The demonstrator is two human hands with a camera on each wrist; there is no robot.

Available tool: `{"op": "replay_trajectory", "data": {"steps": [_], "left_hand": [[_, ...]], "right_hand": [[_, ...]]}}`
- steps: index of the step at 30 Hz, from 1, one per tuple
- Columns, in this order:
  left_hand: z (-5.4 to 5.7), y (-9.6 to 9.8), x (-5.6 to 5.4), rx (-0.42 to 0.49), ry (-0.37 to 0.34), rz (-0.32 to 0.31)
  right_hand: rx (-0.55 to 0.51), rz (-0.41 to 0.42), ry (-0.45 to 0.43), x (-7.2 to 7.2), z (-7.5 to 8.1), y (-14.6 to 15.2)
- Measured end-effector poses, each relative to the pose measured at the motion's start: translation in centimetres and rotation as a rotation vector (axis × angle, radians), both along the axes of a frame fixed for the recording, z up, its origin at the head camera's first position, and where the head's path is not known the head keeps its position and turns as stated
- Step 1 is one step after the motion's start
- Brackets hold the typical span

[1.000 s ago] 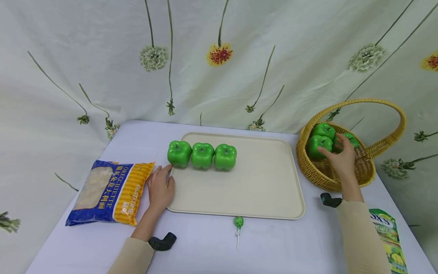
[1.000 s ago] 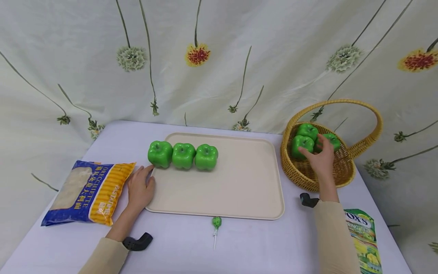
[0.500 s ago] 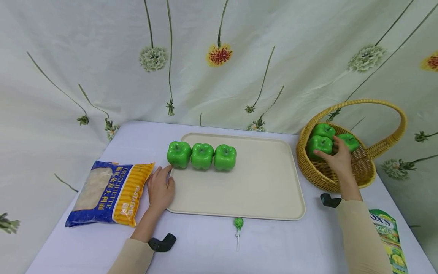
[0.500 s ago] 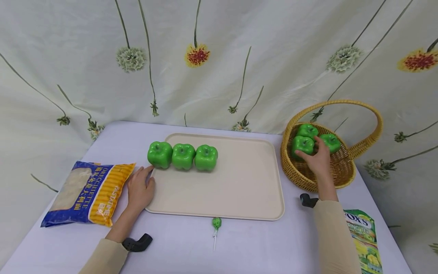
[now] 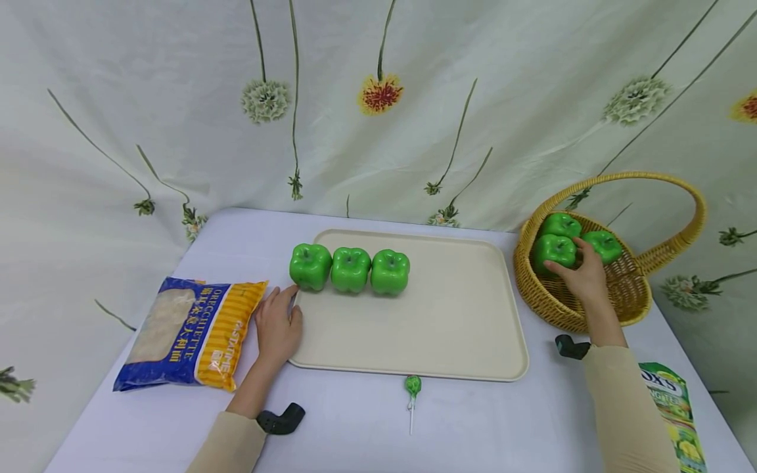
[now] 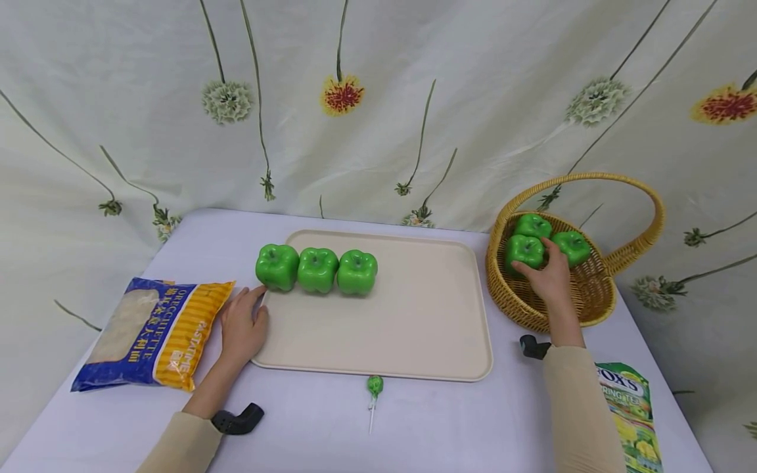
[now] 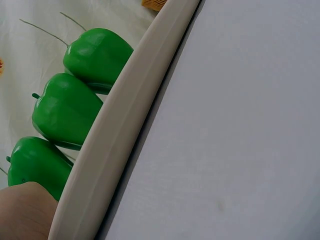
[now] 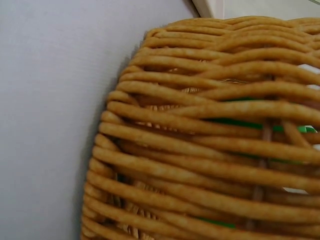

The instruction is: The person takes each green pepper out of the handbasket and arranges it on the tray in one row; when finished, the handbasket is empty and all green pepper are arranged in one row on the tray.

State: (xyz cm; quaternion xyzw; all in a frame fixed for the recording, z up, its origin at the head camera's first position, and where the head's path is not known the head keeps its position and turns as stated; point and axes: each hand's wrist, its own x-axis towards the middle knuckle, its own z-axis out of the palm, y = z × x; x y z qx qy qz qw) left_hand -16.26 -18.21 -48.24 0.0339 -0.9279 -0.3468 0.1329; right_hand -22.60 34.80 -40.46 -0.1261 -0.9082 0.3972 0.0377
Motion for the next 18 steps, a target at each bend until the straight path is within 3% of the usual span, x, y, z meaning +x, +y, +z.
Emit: {"op": "replay_trajectory", "data": {"steps": [11, 18], "left_hand": [[-0.03, -0.01, -0.12, -0.002, -0.005, 0.002], [-0.17, -0.09, -0.12, -0.002, -0.013, -0.001]], "right_hand": [[-0.018, -0.021, 0.000, 0.00, -0.11, 0.08], [-0.053, -0.086, 0.003, 0.49, 0.30, -0.15]]}}
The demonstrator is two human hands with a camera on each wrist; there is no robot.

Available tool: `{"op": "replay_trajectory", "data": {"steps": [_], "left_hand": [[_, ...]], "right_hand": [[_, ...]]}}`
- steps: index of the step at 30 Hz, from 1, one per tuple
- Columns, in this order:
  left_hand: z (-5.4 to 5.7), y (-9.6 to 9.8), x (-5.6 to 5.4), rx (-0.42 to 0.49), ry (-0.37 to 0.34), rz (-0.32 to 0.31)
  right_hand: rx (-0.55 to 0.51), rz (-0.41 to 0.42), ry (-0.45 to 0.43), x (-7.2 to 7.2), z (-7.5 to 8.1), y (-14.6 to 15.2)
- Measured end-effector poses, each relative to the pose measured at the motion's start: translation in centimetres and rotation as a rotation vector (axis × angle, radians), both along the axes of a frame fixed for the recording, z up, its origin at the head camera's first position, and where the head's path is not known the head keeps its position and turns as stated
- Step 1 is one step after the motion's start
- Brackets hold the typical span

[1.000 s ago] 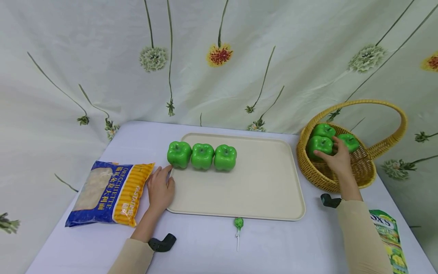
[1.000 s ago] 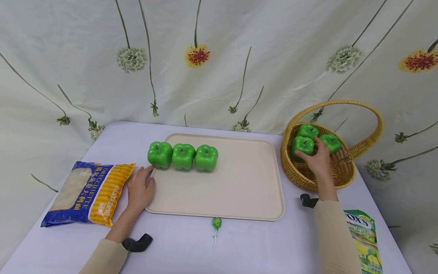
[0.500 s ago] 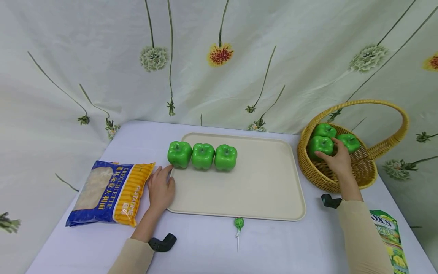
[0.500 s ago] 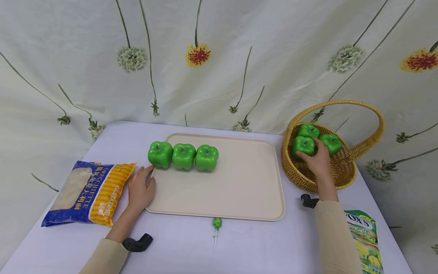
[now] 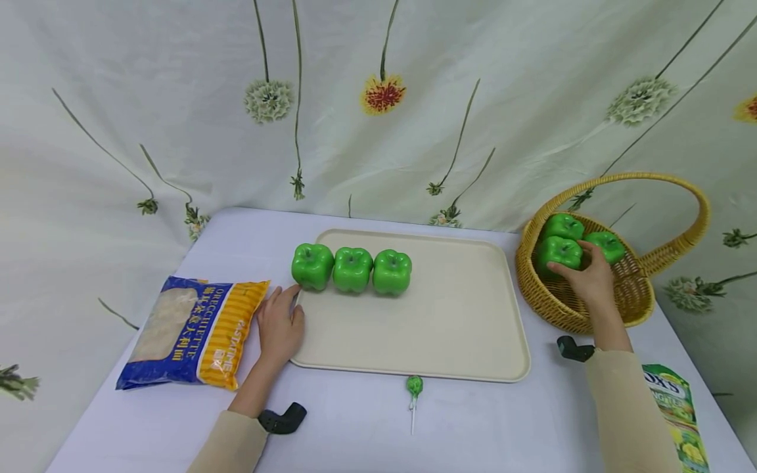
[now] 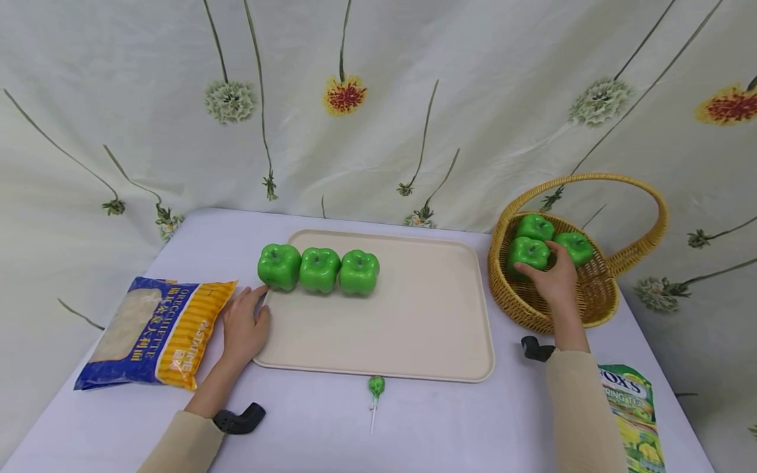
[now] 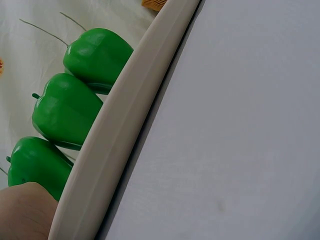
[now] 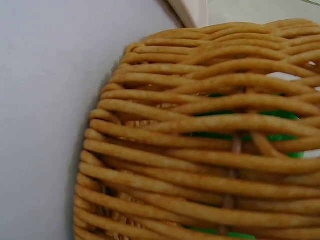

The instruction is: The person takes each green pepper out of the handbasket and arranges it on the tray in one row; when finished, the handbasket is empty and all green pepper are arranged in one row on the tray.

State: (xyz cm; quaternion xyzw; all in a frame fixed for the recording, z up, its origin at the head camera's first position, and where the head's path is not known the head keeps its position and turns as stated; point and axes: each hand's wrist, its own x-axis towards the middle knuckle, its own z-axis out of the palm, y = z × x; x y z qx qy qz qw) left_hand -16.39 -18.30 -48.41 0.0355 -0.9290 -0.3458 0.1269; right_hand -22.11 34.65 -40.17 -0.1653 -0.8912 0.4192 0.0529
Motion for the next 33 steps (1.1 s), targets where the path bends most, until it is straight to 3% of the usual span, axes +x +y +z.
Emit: {"op": "replay_trajectory", "data": {"steps": [14, 21, 27, 33], "left_hand": [[0.0, 0.1, 0.1, 0.002, -0.007, 0.000], [0.1, 0.1, 0.0, -0.001, -0.013, -0.001], [0.1, 0.0, -0.1, -0.003, 0.000, 0.003], [0.1, 0.0, 0.0, 0.002, -0.008, 0.001]], "right_hand": [[-0.025, -0.142, 0.046, 2.8, 2.4, 0.4], [-0.010, -0.198, 0.098, 4.3, 4.4, 0.1], [0.023, -0.206, 0.172, 5.2, 6.1, -1.0], [0.021, -0.147, 0.241, 5.9, 6.8, -2.3]]}}
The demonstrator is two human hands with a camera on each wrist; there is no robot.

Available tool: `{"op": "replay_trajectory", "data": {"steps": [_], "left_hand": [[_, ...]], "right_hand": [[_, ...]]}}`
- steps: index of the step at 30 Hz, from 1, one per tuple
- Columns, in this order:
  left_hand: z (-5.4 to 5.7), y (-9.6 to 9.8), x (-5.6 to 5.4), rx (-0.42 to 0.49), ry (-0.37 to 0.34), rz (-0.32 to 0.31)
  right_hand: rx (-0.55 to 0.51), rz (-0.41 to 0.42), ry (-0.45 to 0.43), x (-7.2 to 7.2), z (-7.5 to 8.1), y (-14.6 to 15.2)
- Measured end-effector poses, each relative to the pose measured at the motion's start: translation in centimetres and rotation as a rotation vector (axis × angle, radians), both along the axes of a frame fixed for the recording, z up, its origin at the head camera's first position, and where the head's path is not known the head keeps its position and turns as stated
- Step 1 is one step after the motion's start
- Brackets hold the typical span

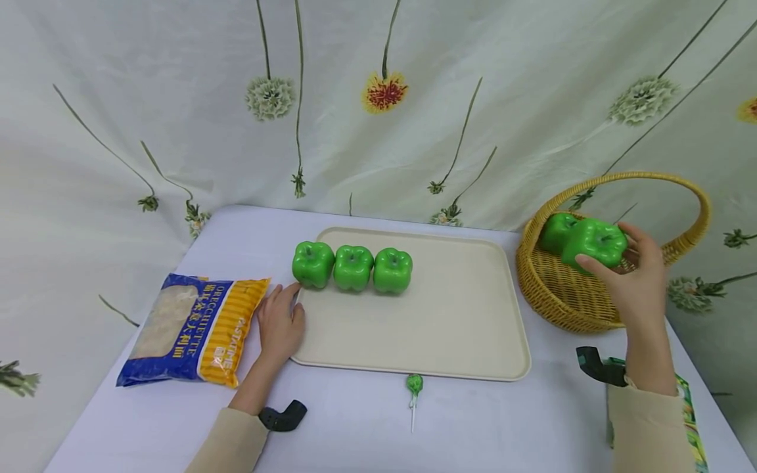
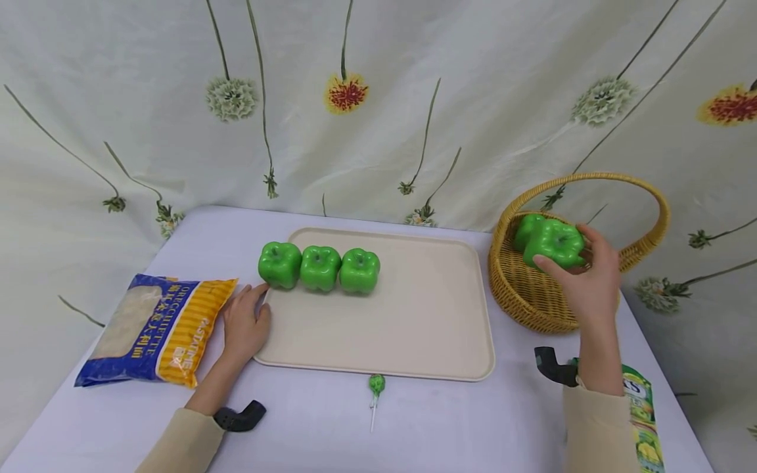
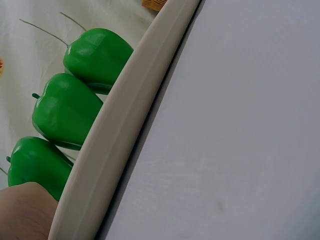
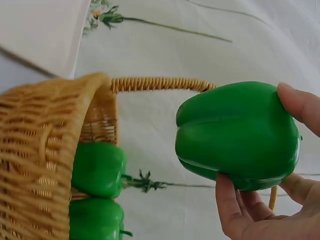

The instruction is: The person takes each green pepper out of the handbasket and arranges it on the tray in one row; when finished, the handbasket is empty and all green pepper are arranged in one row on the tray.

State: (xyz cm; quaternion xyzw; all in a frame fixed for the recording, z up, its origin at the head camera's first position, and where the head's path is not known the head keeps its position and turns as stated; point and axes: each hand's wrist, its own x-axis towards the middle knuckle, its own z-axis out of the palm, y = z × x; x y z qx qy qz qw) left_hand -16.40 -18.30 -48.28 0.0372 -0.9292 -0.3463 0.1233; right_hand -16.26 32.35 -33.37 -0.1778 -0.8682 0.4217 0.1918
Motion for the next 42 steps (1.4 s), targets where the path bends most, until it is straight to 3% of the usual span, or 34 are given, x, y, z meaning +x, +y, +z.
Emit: {"op": "replay_trajectory", "data": {"steps": [4, 14, 22, 29, 34, 42], "left_hand": [[0.1, 0.0, 0.1, -0.002, -0.009, 0.003], [0.2, 0.1, 0.2, -0.003, 0.028, 0.002], [0.1, 0.1, 0.2, -0.003, 0.057, 0.012], [0.1, 0.1, 0.2, 0.005, 0.036, 0.007], [0.2, 0.1, 0.1, 0.005, -0.001, 0.004], [0.2, 0.0, 0.1, 0.003, 0.005, 0.004]], "right_hand": [[0.014, 0.071, 0.041, 0.1, -0.2, -1.1], [0.016, 0.264, 0.041, -0.7, -1.5, -5.5], [-0.030, 0.426, 0.028, -2.2, -2.7, -9.9], [-0.111, 0.554, 0.001, -3.2, -4.0, -13.0], [-0.106, 0.584, -0.029, -3.6, -4.9, -14.8], [-0.096, 0.571, -0.109, -3.9, -6.0, -16.3]]}}
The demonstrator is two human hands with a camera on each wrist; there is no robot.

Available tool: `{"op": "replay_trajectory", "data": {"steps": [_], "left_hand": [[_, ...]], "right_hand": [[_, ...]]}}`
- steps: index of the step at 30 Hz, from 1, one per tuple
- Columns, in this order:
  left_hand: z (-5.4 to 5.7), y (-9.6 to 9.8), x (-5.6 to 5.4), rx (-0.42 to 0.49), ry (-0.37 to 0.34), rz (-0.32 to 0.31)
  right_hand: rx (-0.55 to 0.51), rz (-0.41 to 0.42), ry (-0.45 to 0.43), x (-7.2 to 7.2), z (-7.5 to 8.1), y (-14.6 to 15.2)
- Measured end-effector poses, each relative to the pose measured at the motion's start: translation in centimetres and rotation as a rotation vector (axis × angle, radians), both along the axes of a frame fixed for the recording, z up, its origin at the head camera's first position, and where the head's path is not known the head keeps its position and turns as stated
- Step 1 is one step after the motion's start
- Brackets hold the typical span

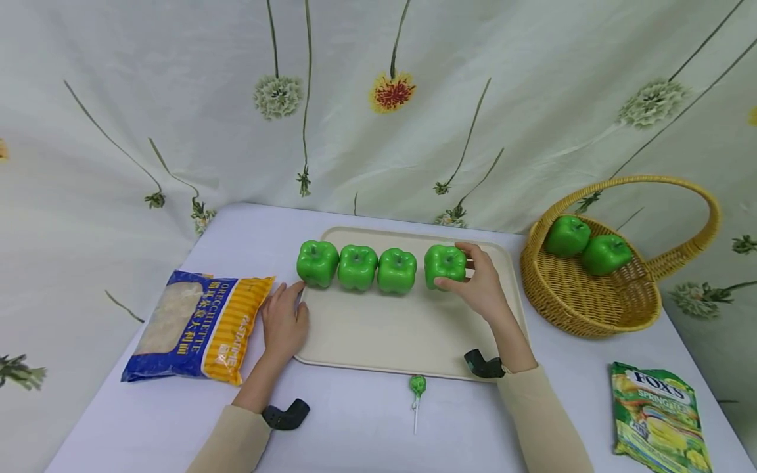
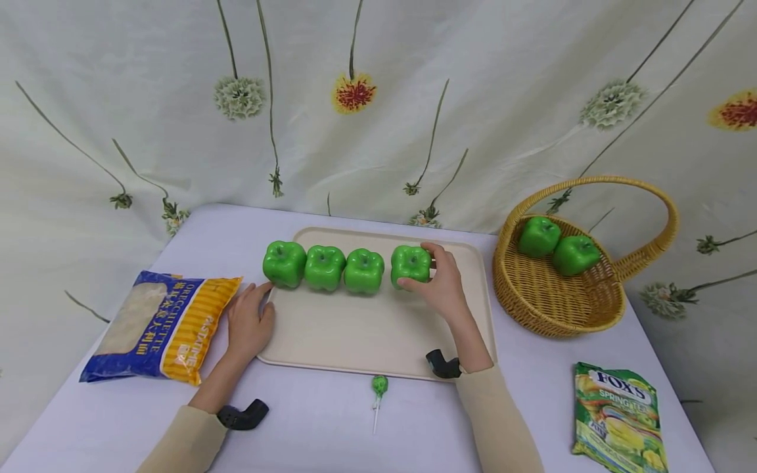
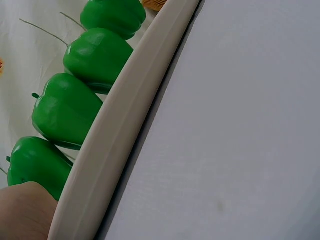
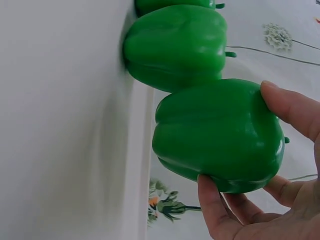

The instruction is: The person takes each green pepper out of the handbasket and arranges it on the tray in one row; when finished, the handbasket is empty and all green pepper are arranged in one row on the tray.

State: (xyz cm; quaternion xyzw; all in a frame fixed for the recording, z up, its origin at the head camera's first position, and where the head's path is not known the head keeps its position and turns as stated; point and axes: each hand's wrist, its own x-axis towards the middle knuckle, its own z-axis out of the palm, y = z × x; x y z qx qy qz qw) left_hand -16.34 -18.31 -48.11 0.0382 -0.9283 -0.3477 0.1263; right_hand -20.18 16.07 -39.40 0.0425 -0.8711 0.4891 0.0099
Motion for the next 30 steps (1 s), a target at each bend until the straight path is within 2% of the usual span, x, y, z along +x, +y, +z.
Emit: {"op": "replay_trajectory", "data": {"steps": [17, 30], "left_hand": [[0.0, 0.1, 0.1, -0.003, -0.010, -0.001], [0.0, 0.1, 0.0, -0.003, 0.019, 0.002]], "right_hand": [[0.057, -0.006, -0.057, -0.6, -2.1, -0.5], [0.066, 0.012, -0.044, -0.5, -1.9, -1.0]]}}
